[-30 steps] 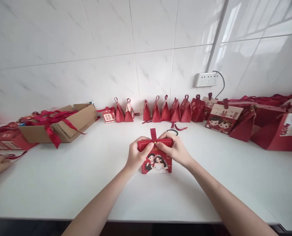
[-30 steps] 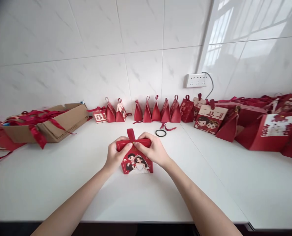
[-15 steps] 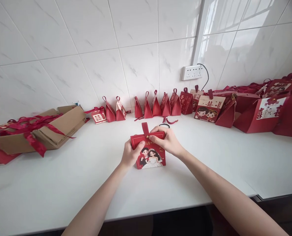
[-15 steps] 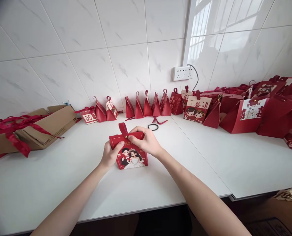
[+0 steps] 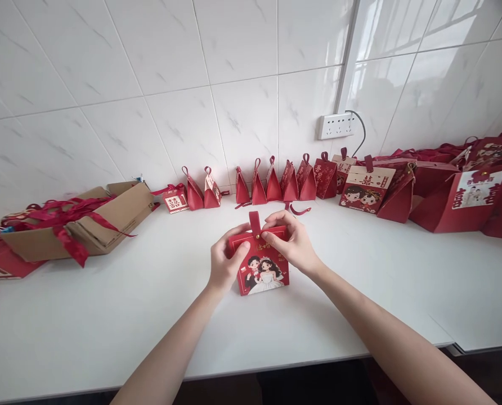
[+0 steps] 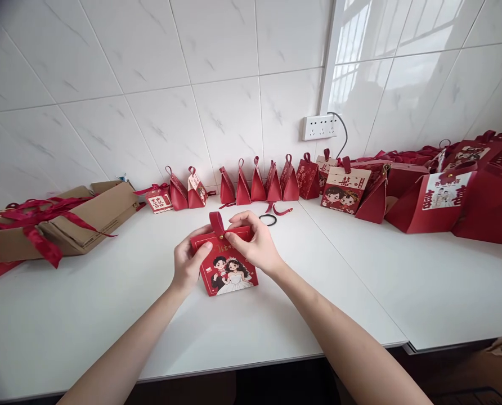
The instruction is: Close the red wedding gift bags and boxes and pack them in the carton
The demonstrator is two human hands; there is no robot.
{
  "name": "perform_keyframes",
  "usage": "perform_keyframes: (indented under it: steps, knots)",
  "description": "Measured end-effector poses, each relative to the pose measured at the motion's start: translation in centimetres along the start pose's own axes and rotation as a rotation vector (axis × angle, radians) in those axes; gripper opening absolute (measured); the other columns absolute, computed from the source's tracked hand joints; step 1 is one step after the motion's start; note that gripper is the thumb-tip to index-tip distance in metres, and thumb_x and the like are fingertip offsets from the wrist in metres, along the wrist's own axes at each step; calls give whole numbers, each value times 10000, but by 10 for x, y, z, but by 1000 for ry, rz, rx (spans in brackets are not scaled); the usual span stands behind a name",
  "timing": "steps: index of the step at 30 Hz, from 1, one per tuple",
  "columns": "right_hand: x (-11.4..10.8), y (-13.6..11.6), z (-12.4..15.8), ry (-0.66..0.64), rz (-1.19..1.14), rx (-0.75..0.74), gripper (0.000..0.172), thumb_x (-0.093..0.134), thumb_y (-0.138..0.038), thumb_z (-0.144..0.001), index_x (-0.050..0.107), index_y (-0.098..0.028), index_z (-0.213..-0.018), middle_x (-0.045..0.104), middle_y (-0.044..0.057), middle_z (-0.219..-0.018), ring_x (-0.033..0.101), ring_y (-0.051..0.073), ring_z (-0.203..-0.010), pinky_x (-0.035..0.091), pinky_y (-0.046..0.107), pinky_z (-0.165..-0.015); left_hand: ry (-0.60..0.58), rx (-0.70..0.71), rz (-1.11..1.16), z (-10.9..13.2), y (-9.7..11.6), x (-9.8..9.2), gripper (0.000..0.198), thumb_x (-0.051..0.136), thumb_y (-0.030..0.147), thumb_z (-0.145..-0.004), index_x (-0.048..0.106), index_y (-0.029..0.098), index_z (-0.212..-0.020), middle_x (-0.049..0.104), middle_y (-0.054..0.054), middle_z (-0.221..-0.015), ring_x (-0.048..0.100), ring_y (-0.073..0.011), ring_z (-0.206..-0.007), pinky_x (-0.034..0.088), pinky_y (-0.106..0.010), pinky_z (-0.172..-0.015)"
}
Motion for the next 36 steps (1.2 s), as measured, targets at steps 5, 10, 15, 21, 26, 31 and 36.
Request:
perform_keyframes:
  steps: [5,10,15,21,26,31,36]
  knots:
    - [4,-8,3,-8,80,-72,171,626,-267,-753,533,-203,-882,634,24,-829,614,157,-754,499,290,-675,103,99,-136,3,18,-3,184,627,346,-784,666,170,-820,682,-23,-779,624,-137,-715,495,-210,-643]
    - [4,-10,5,8,100,-127,153,610,-255,-776,530,-207,-897,642,6,-767,624,144,-708,515,278,-651,131,130,-176,2,20,-3,179,633,337,-773,641,164,-726,646,-8,-683,592,-118,-638,476,-202,-588]
    - [4,-9,7,59,103,-143,154,621,-244,-767,534,-217,-891,636,7,-818,622,138,-697,522,274,-638,143,136,-152,1,20,-3,164,646,322,-760,640,170,-700,632,2,-652,579,-106,-613,467,-190,-571]
    - [7,-11,9,41,133,-186,207,610,-197,-763,516,-225,-945,629,-14,-763,609,138,-696,509,278,-655,128,118,-138,2,19,-3,145,637,303,-768,635,174,-701,638,5,-659,585,-101,-624,468,-178,-579]
    - [7,-12,9,22,136,-191,207,618,-209,-761,511,-221,-938,634,-12,-749,616,149,-695,506,293,-662,129,110,-154,2,20,-3,174,638,331,-761,636,166,-705,644,-9,-670,599,-119,-635,476,-199,-587]
    - [6,-10,8,47,133,-165,194,630,-226,-761,515,-225,-917,645,-16,-737,626,149,-680,510,293,-660,125,93,-146,2,18,-3,179,637,338,-760,630,167,-709,644,-10,-674,599,-119,-637,477,-199,-587]
    - [7,-8,9,61,114,-170,210,628,-238,-769,507,-227,-940,648,-14,-740,624,149,-680,509,293,-653,91,96,-121,2,17,-2,159,656,324,-744,624,169,-728,632,-1,-671,586,-112,-621,473,-195,-579]
Point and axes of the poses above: each hand's wrist, its own z-axis away from the middle knuckle, its own x-axis out of the palm, y = z × x, the point moved 7 cm from there along -z, towards the middle knuckle
